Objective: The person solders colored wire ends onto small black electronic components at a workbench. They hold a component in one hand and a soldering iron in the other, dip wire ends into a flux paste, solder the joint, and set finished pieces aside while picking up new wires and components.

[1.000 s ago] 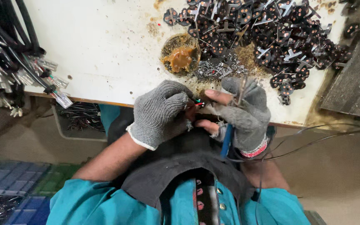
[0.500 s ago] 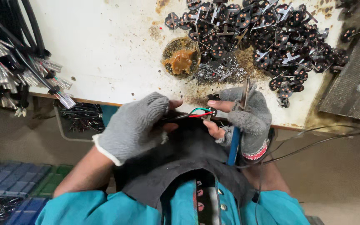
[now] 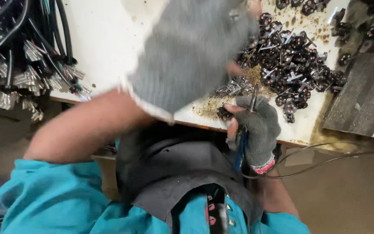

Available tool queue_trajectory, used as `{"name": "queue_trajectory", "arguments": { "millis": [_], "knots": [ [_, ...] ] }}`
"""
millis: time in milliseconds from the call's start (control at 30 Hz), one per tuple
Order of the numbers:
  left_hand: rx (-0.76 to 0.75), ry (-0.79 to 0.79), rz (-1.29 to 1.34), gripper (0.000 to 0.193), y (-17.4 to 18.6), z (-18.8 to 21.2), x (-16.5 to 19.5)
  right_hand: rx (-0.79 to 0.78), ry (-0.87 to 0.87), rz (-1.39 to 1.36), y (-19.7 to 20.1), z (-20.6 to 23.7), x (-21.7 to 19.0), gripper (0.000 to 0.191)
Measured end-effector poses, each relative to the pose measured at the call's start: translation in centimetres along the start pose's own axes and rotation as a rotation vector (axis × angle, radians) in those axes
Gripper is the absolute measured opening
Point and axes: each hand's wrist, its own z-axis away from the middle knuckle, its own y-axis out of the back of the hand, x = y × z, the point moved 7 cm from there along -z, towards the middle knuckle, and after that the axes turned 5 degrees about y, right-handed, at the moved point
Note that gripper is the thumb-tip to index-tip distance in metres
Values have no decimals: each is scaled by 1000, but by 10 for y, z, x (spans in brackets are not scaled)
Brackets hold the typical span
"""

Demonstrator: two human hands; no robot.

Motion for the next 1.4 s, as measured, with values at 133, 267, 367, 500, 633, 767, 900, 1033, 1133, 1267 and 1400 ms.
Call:
{"name": "queue_trajectory", "arguments": {
  "millis": [133, 267, 367, 500, 633, 767, 900, 1033, 1133, 1267, 1400],
  "knots": [
    [-156, -247, 399, 29, -29, 98, 42, -48, -29, 21, -1, -7, -2, 37],
    [-93, 193, 454, 29, -37, 145, -7, -74, 81, 35, -2, -13, -23, 33],
    [91, 571, 112, 38, 5, 163, -60, -48, 123, -49, -2, -20, -33, 29],
    [122, 630, -386, 31, 47, 176, -112, -39, 29, -147, -3, -24, -32, 28],
    [-51, 583, -744, 33, 39, 180, -146, -20, 48, -94, -1, -22, -34, 28],
    [-40, 480, -785, 20, 32, 179, -151, -18, 110, -13, -2, -21, -35, 28],
    [135, 510, -553, 14, 44, 196, -164, -36, 98, 12, -2, -21, -33, 27],
    [486, 667, 214, 15, 60, 228, -188, -45, 91, 16, -3, -23, -35, 26],
    [525, 713, 605, 17, 62, 230, -180, -27, 76, -7, -5, -24, -36, 27],
    [159, 676, 990, 26, 42, 205, -120, 18, 104, 17, -3, -12, -29, 29],
    [-644, 527, 1065, 38, -31, 192, -48, 22, -40, -349, -2, 32, 7, 32]
  ]
}}
